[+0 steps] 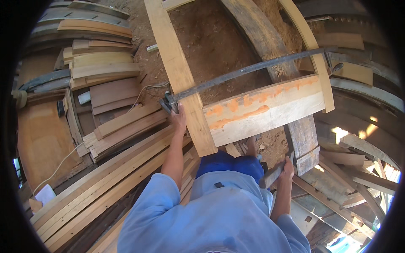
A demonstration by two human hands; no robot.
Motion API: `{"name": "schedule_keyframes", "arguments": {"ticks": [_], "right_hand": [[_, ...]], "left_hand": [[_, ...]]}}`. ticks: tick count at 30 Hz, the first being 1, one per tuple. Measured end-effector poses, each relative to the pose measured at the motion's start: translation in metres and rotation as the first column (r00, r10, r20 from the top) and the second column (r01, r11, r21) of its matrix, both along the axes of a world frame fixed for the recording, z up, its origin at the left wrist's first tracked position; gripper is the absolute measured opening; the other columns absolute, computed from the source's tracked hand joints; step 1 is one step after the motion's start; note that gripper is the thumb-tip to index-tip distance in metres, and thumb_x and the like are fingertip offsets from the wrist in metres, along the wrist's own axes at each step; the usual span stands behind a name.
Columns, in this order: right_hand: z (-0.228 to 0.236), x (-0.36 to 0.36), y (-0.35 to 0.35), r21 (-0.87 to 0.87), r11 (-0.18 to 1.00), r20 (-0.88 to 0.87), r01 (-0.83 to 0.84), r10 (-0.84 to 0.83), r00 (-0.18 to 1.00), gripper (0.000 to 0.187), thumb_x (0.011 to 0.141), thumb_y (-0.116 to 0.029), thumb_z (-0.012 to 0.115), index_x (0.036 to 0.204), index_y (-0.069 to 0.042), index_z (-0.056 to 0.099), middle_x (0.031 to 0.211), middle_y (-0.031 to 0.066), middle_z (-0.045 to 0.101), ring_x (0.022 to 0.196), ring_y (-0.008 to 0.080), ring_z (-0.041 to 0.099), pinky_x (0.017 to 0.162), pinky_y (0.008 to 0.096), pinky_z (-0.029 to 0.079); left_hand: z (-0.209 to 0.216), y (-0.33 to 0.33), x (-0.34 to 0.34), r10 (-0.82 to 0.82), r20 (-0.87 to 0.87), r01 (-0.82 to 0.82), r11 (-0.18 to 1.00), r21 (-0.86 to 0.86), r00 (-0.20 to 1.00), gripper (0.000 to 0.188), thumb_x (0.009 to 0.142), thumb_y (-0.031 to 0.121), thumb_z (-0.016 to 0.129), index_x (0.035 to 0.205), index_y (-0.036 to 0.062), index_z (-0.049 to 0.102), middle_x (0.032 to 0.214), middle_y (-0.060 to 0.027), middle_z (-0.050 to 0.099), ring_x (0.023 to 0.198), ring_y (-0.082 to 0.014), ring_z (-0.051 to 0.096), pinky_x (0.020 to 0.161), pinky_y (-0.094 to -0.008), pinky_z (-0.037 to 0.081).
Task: The person assembles a wooden frame by positioning a crossbar, securing it with an F-clamp, and using a hammer to fit the joint.
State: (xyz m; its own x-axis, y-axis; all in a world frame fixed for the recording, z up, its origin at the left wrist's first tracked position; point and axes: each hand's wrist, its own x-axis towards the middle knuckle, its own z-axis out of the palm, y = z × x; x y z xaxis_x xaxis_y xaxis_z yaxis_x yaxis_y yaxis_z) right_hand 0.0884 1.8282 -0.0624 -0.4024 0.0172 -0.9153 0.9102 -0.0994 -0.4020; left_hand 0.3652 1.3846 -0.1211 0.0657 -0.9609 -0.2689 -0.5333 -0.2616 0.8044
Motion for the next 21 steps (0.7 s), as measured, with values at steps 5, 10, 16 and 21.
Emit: {"name": "schedule_keyframes", "arguments": {"ticks": [5,10,16,21], "right_hand": [[-0.010,-0.018,-0.082,-0.251,0.968,0.142,-0.026,0.064,0.988,0.022,0.099,-0.025,0.055,0.084,-0.009,0.051,0.066,0.0039,0.052,0.058,0.0174,0.056,0.052,0.0349,0.054],[-0.017,-0.015,-0.063,-0.355,0.935,0.218,0.024,0.058,0.974,0.027,0.100,-0.029,0.053,0.083,-0.008,0.052,0.068,0.0039,0.055,0.061,0.0167,0.059,0.055,0.0344,0.057],[-0.021,-0.022,-0.070,-0.182,0.947,0.017,-0.263,0.271,0.962,0.026,0.101,-0.028,0.051,0.083,-0.009,0.053,0.070,0.0025,0.056,0.061,0.0151,0.059,0.056,0.0330,0.056],[-0.003,-0.014,-0.084,-0.363,0.930,0.215,-0.058,0.144,0.966,0.018,0.099,-0.022,0.055,0.086,-0.009,0.053,0.070,0.0007,0.055,0.061,0.0127,0.058,0.057,0.0308,0.056]], "left_hand": [[-0.020,-0.002,0.006,-0.027,-0.012,0.027,0.999,-0.017,1.000,0.050,0.092,0.043,0.062,0.102,-0.0054,0.061,0.089,-0.0175,0.068,0.082,-0.0276,0.065,0.078,-0.0396,0.049],[-0.013,-0.004,0.007,-0.013,0.024,0.013,1.000,-0.001,1.000,0.047,0.092,0.040,0.065,0.101,-0.0061,0.060,0.088,-0.0154,0.067,0.081,-0.0254,0.063,0.076,-0.0382,0.049],[-0.003,0.001,-0.001,0.003,0.017,-0.003,1.000,-0.010,1.000,0.048,0.092,0.040,0.064,0.104,-0.0064,0.060,0.091,-0.0154,0.067,0.083,-0.0248,0.063,0.078,-0.0380,0.049],[-0.008,-0.001,0.001,-0.030,-0.021,0.029,0.998,-0.047,0.999,0.048,0.093,0.038,0.064,0.110,-0.0074,0.058,0.096,-0.0164,0.067,0.086,-0.0251,0.064,0.081,-0.0377,0.049]]}}
